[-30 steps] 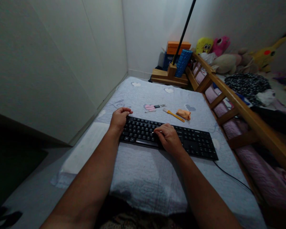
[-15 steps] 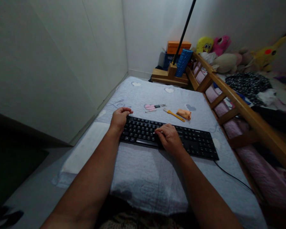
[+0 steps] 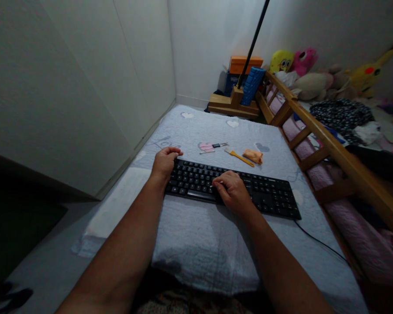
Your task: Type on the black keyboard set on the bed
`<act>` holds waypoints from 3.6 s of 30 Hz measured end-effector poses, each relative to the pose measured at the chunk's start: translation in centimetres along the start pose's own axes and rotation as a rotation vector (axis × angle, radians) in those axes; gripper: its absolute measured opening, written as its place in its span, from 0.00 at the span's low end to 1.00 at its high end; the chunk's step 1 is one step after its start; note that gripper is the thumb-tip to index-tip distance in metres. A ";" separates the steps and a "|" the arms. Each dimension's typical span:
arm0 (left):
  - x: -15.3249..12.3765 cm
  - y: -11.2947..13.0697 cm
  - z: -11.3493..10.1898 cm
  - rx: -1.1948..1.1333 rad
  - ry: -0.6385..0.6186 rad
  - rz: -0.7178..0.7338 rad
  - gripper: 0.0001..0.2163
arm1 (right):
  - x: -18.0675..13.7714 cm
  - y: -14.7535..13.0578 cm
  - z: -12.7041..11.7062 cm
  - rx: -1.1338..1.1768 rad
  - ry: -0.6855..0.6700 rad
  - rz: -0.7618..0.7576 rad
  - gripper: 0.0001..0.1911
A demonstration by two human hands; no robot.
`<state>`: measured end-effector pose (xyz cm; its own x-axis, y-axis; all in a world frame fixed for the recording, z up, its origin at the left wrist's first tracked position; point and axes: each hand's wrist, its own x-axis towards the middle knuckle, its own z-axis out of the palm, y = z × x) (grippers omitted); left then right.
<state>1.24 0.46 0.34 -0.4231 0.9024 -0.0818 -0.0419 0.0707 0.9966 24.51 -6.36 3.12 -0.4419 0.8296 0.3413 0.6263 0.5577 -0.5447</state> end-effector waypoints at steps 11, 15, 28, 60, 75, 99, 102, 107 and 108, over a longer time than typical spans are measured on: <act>0.0 0.0 -0.1 -0.001 -0.008 0.009 0.06 | 0.2 0.3 0.2 -0.030 0.031 0.013 0.08; -0.2 0.3 0.1 -0.010 0.000 -0.006 0.05 | 0.1 -0.1 0.1 -0.010 0.006 0.007 0.09; 0.0 -0.2 -0.1 0.009 -0.007 0.025 0.06 | 0.1 -0.4 0.3 0.037 -0.004 -0.033 0.07; -0.3 0.3 0.1 0.006 0.006 0.005 0.06 | 0.5 -0.2 1.0 0.023 -0.001 -0.039 0.08; 0.0 0.0 0.0 -0.002 -0.002 0.003 0.06 | 0.7 0.1 1.4 0.015 0.004 -0.022 0.08; 0.0 -0.3 0.0 -0.012 -0.015 -0.002 0.06 | 0.4 0.4 0.4 -0.011 0.029 0.031 0.09; 0.0 -0.1 0.0 -0.015 -0.014 -0.005 0.05 | 0.4 0.4 0.4 -0.022 0.030 0.033 0.09; 0.0 -0.1 0.1 -0.026 -0.015 -0.016 0.06 | 0.3 0.3 0.2 -0.023 0.026 0.028 0.08; 0.0 -0.1 0.0 -0.032 -0.016 -0.016 0.06 | 0.3 0.3 0.2 -0.022 0.026 0.026 0.08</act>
<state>1.28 0.47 0.20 -0.4076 0.9079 -0.0976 -0.0773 0.0722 0.9944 24.48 -5.92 2.91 -0.4090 0.8440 0.3470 0.6515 0.5364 -0.5365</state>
